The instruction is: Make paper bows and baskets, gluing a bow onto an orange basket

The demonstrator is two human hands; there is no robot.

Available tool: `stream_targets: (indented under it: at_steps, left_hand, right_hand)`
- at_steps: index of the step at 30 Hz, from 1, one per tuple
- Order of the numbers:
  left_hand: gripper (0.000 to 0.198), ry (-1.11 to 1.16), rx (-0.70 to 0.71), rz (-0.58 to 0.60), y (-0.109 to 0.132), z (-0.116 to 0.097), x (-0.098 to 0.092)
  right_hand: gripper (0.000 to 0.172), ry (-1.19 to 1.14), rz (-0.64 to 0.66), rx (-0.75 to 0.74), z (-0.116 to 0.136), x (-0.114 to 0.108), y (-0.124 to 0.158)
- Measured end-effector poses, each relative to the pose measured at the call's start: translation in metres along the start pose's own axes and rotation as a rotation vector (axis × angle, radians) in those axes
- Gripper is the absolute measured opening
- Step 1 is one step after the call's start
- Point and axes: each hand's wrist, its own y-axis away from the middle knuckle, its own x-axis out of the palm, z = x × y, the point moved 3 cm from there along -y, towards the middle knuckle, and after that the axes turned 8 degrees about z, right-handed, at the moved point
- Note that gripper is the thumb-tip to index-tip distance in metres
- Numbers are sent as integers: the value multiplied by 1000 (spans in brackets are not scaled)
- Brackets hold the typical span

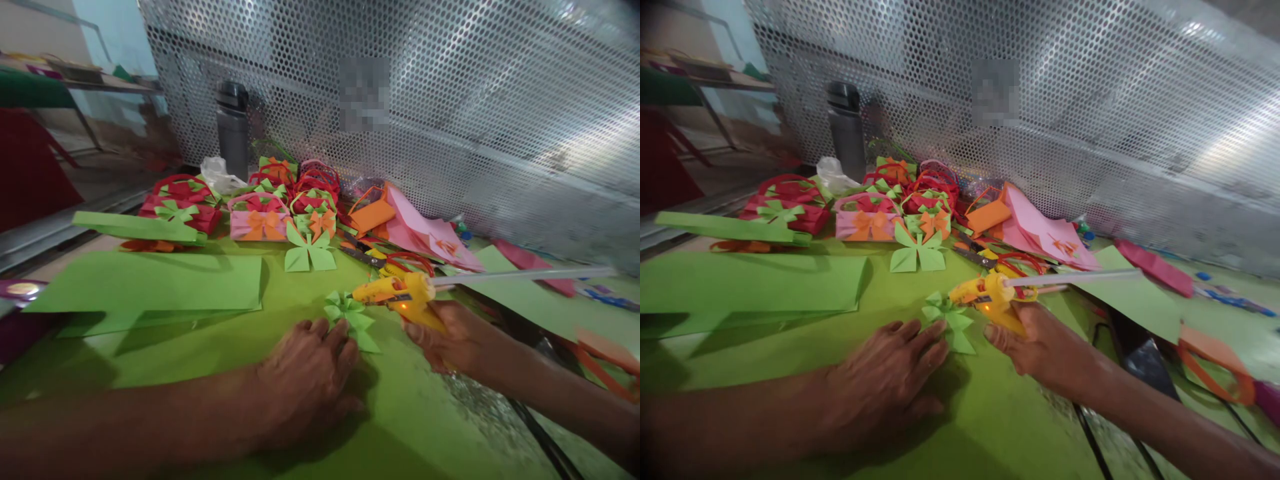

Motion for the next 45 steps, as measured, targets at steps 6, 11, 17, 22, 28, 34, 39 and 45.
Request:
stream_targets:
  at_steps: [6,11,17,22,28,34,39,45]
  left_hand:
    - [54,-3,-12,5,-1,0,3]
    - [55,-16,-18,-34,-1,1,7]
    - [55,-25,-9,-36,-1,1,8]
    - [55,-45,-5,-34,0,1,9]
    - [56,-62,-10,-36,-2,1,9]
    - [57,-48,-16,-21,0,1,8]
    - [57,-44,-12,-35,-1,1,8]
    - [55,-20,-27,-15,-3,1,9]
  right_hand:
    - [37,-132,-86,-107,-14,-5,12]
    - [28,263,-394,-34,-30,-18,21]
    - [33,258,-432,-9,-53,-18,29]
    - [40,-83,-181,-86,-43,0,31]
    - [44,-154,-21,-56,-30,13,15]
    - [40,-94,40,-66,-19,10,11]
    - [37,-20,1,-51,-14,10,14]
    - [40,-216,57,-31,-29,18,12]
